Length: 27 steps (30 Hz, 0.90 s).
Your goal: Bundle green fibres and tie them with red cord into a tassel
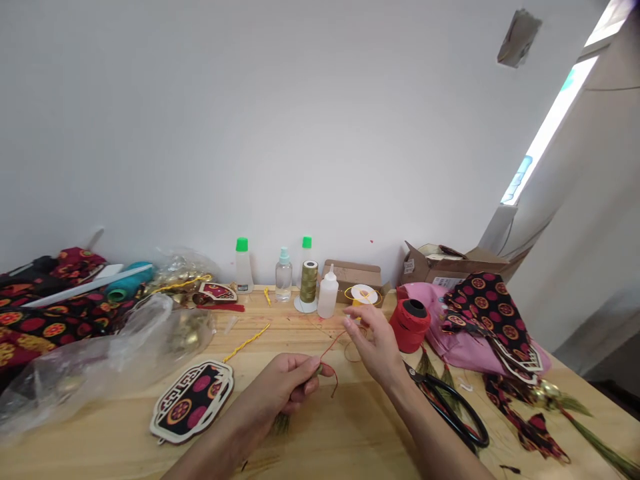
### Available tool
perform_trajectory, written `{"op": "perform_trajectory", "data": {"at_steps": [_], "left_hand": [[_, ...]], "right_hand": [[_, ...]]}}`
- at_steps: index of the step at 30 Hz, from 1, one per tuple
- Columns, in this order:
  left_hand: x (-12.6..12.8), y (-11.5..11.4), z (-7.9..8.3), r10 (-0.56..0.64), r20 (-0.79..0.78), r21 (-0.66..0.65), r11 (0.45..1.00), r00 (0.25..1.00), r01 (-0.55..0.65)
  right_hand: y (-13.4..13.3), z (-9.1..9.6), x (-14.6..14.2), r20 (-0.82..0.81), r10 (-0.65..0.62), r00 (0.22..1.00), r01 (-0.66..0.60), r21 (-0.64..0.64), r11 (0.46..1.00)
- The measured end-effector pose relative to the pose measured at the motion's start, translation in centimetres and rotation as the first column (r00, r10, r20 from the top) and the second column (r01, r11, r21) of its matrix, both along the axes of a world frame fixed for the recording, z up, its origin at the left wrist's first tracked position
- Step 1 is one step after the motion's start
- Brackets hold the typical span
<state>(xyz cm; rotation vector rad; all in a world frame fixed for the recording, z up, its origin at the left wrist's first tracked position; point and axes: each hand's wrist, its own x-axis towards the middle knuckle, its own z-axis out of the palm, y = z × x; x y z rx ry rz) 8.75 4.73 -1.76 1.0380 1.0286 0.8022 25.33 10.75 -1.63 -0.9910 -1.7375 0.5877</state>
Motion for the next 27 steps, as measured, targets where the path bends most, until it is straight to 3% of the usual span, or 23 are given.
{"op": "perform_trajectory", "data": {"at_steps": [2, 4, 8, 12, 15, 18, 22, 27], "left_hand": [[-0.2, 0.2, -0.2, 0.033, -0.016, 0.033, 0.999, 0.999, -0.032], [-0.2, 0.4, -0.3, 0.059, -0.024, 0.056, 0.997, 0.998, -0.058], [-0.1, 0.9, -0.7, 0.096, -0.076, 0.106, 0.99, 0.992, -0.088], [-0.3, 1.2, -1.2, 0.076, -0.21, 0.193, 0.981, 0.975, -0.035], [-0.4, 1.3, -1.4, 0.039, -0.258, 0.2, 0.98, 0.965, 0.013], [-0.5, 1.3, -1.3, 0.021, -0.266, 0.193, 0.981, 0.964, 0.032], [-0.5, 1.1, -1.2, -0.01, -0.275, 0.205, 0.976, 0.961, 0.068], [-0.4, 0.8, -0.7, -0.016, -0.327, 0.225, 0.97, 0.945, 0.095]], "right_hand": [[-0.5, 0.4, -0.2, 0.037, -0.02, 0.999, 0.015, 0.121, 0.993], [-1.3, 0.7, -0.6, 0.117, 0.047, 0.992, -0.064, 0.144, 0.987], [-2.3, 0.1, -1.9, 0.173, 0.273, 0.946, -0.253, -0.131, 0.959], [-2.3, -1.0, -2.6, 0.02, 0.42, 0.907, -0.377, -0.407, 0.832], [-2.1, -1.0, -2.3, -0.103, 0.468, 0.877, -0.458, -0.469, 0.755], [-1.9, -0.3, -1.6, -0.092, 0.541, 0.836, -0.514, -0.475, 0.714], [-1.6, 0.0, -0.6, -0.012, 0.581, 0.814, -0.508, -0.502, 0.7], [-1.3, 0.1, -0.3, 0.018, 0.551, 0.835, -0.488, -0.439, 0.754]]}}
